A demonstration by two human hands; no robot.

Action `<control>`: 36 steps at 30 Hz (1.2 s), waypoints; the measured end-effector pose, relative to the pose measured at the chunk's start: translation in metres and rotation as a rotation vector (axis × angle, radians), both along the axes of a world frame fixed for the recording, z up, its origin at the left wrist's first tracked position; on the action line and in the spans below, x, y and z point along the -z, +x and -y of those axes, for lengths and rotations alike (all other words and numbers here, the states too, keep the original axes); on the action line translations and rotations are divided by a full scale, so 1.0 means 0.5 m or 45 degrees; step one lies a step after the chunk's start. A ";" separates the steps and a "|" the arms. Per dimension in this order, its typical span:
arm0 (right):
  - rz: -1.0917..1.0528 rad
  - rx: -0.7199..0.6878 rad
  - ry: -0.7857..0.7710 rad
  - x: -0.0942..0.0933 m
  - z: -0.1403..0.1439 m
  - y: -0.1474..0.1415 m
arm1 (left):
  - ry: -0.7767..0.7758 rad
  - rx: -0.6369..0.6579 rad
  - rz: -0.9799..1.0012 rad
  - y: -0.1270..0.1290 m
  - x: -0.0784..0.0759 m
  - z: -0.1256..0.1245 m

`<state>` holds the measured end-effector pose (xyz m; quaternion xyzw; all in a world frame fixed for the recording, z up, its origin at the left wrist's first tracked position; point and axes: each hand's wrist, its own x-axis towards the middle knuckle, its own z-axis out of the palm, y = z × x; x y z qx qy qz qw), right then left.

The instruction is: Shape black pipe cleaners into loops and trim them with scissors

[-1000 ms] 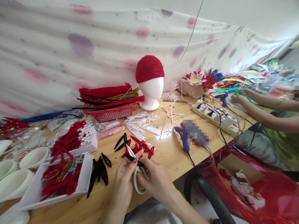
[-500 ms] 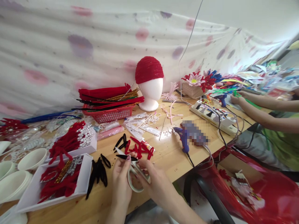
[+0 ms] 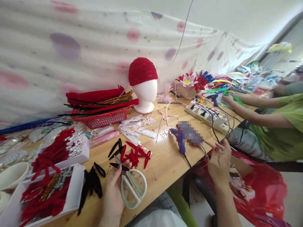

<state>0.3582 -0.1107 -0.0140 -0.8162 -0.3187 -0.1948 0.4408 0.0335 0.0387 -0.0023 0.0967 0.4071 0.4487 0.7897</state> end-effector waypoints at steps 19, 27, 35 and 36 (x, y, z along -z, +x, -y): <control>-0.094 0.055 -0.348 0.046 -0.069 0.091 | 0.015 -0.005 0.019 0.008 0.089 -0.030; 0.036 -0.090 -0.361 0.038 -0.054 0.085 | 0.028 -0.027 -0.038 0.003 0.051 -0.008; 0.172 -0.299 -0.356 -0.010 -0.091 0.139 | -0.073 0.018 0.057 0.001 0.026 0.005; 0.193 -0.282 -0.327 -0.013 -0.088 0.140 | -0.080 0.016 0.050 0.001 0.027 0.004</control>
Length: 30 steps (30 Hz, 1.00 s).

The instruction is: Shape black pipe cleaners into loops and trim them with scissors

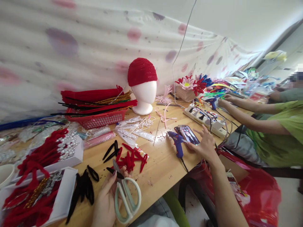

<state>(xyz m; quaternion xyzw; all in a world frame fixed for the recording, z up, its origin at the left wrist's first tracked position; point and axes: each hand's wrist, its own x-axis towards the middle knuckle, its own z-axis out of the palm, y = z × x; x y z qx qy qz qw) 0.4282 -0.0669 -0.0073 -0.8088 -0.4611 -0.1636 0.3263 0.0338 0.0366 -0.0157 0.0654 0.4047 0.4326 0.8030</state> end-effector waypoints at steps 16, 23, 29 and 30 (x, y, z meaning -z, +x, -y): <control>0.057 0.260 0.268 0.035 0.070 -0.020 | -0.024 0.033 -0.105 0.009 -0.018 0.005; -0.090 0.409 0.337 0.037 0.067 -0.040 | 0.008 0.022 -0.027 -0.001 0.013 0.000; -0.151 0.134 0.178 0.012 0.029 0.001 | 0.025 0.066 0.006 -0.005 0.024 -0.006; -0.138 0.077 0.152 0.007 0.019 0.013 | 0.029 0.068 0.007 -0.005 0.023 -0.006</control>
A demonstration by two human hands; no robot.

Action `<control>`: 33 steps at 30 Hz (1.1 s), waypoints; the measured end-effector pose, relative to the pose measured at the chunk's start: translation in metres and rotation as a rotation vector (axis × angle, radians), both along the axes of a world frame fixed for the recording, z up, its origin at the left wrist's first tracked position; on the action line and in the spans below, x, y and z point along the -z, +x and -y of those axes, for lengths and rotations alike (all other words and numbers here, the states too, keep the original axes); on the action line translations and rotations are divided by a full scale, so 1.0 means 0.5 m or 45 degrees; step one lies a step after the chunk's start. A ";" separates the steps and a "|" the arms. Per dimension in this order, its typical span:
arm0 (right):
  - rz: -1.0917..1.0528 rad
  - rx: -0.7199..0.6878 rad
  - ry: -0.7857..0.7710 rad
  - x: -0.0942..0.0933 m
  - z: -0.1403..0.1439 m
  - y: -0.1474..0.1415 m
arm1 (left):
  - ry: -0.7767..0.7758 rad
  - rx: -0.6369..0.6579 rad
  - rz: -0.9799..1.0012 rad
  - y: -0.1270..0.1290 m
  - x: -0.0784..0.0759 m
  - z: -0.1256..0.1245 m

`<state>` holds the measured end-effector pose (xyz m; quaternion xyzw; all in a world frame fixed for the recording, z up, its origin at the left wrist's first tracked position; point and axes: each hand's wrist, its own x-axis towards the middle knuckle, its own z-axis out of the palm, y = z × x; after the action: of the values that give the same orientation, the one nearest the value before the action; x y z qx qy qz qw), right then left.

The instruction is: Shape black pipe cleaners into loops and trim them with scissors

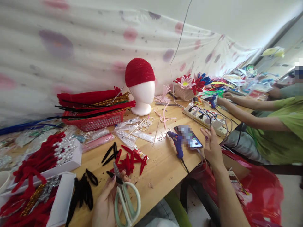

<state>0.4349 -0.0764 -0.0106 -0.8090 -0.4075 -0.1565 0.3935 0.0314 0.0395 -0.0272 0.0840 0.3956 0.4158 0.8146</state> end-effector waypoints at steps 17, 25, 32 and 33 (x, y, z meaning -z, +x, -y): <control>0.026 0.074 -0.094 0.007 0.013 0.025 | -0.055 0.032 -0.013 -0.009 -0.019 0.005; 0.069 0.134 0.023 0.016 0.050 -0.006 | -0.011 -0.053 -0.041 0.008 -0.022 0.012; 0.130 -0.175 -0.104 0.018 0.014 -0.016 | 0.038 -0.052 -0.041 0.009 -0.012 0.010; 0.137 -0.213 -0.131 0.019 0.005 -0.021 | 0.044 -0.055 -0.041 0.007 -0.009 0.009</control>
<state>0.4246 -0.0787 -0.0199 -0.7817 -0.5018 -0.1452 0.3406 0.0351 0.0347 -0.0228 0.0960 0.4032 0.4386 0.7974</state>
